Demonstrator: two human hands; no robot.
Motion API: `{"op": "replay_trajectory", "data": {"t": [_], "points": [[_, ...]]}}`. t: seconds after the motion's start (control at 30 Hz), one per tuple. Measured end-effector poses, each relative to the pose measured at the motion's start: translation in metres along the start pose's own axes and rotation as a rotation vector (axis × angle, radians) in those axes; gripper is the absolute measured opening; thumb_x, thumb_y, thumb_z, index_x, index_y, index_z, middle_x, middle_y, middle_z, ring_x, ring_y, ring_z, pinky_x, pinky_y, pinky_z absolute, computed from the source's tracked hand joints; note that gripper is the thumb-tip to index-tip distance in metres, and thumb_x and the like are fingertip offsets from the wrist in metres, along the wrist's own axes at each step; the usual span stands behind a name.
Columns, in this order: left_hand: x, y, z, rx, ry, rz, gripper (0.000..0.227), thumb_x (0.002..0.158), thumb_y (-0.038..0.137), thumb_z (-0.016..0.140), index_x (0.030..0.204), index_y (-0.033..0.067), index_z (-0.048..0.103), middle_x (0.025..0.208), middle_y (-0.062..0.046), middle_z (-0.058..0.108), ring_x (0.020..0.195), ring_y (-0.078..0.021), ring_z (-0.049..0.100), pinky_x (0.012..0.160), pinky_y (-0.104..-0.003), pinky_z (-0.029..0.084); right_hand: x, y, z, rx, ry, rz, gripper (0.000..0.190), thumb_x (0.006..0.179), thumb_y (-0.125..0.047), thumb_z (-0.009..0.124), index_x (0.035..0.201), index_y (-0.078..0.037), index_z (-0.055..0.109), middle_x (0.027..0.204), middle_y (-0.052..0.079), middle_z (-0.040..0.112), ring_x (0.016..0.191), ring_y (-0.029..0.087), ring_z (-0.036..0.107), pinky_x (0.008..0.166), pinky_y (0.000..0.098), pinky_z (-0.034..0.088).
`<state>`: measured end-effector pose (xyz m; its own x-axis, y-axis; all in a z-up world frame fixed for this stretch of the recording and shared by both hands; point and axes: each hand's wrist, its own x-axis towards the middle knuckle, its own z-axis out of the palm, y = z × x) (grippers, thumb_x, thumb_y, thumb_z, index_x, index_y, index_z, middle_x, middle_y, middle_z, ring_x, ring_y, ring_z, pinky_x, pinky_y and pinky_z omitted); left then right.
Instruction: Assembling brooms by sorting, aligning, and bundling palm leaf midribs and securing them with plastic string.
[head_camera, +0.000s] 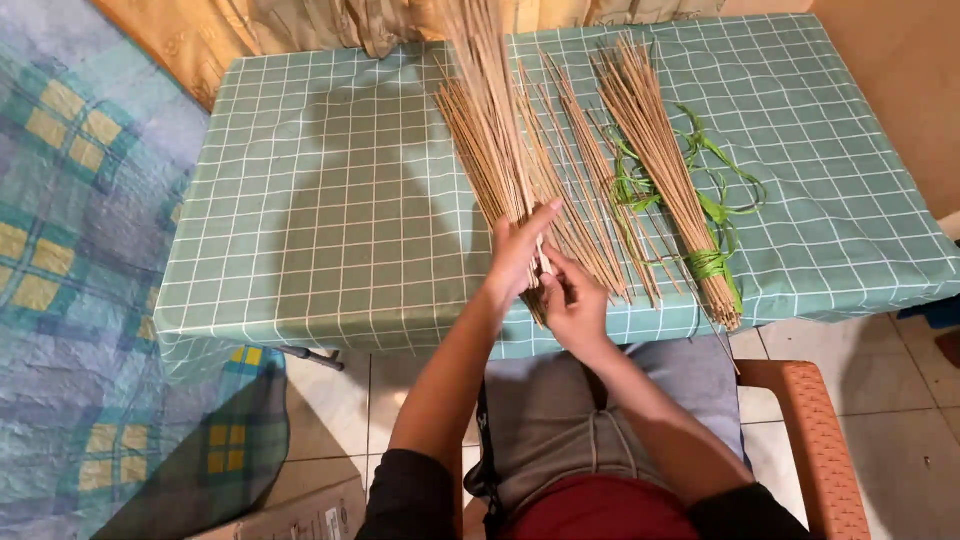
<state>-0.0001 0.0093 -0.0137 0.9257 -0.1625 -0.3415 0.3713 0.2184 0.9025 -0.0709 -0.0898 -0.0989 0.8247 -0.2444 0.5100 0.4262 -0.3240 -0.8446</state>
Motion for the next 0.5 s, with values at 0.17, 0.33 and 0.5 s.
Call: {"op": "replay_trajectory", "data": {"t": [0.17, 0.33, 0.5], "points": [[0.019, -0.012, 0.007, -0.085, 0.03, 0.194, 0.037, 0.089, 0.033, 0.076, 0.089, 0.0023, 0.055, 0.069, -0.005, 0.054, 0.062, -0.0152, 0.053, 0.071, -0.036, 0.044, 0.01, -0.002, -0.013, -0.184, -0.086, -0.179, 0.037, 0.091, 0.009, 0.067, 0.127, 0.001, 0.071, 0.099, 0.018, 0.074, 0.085, 0.033, 0.073, 0.074, 0.0398, 0.057], [0.016, -0.001, 0.009, -0.265, -0.086, 0.088, 0.047, 0.094, 0.039, 0.072, 0.088, -0.0038, 0.054, 0.066, -0.01, 0.059, 0.051, -0.0138, 0.052, 0.036, -0.038, 0.042, 0.014, 0.008, -0.019, -0.199, -0.078, -0.113, 0.033, 0.091, 0.001, 0.074, 0.123, 0.0, 0.07, 0.089, 0.018, 0.072, 0.076, 0.033, 0.072, 0.065, 0.0412, 0.057], [0.022, -0.012, 0.002, -0.334, -0.069, 0.21, 0.042, 0.104, 0.049, 0.056, 0.085, 0.013, 0.049, 0.057, 0.009, 0.039, 0.04, -0.0053, 0.038, 0.039, -0.022, 0.035, 0.018, 0.036, -0.03, -0.057, 0.058, -0.252, 0.017, 0.105, -0.006, 0.056, 0.095, -0.003, 0.069, 0.077, 0.01, 0.066, 0.066, 0.024, 0.061, 0.068, 0.0354, 0.051]]}}
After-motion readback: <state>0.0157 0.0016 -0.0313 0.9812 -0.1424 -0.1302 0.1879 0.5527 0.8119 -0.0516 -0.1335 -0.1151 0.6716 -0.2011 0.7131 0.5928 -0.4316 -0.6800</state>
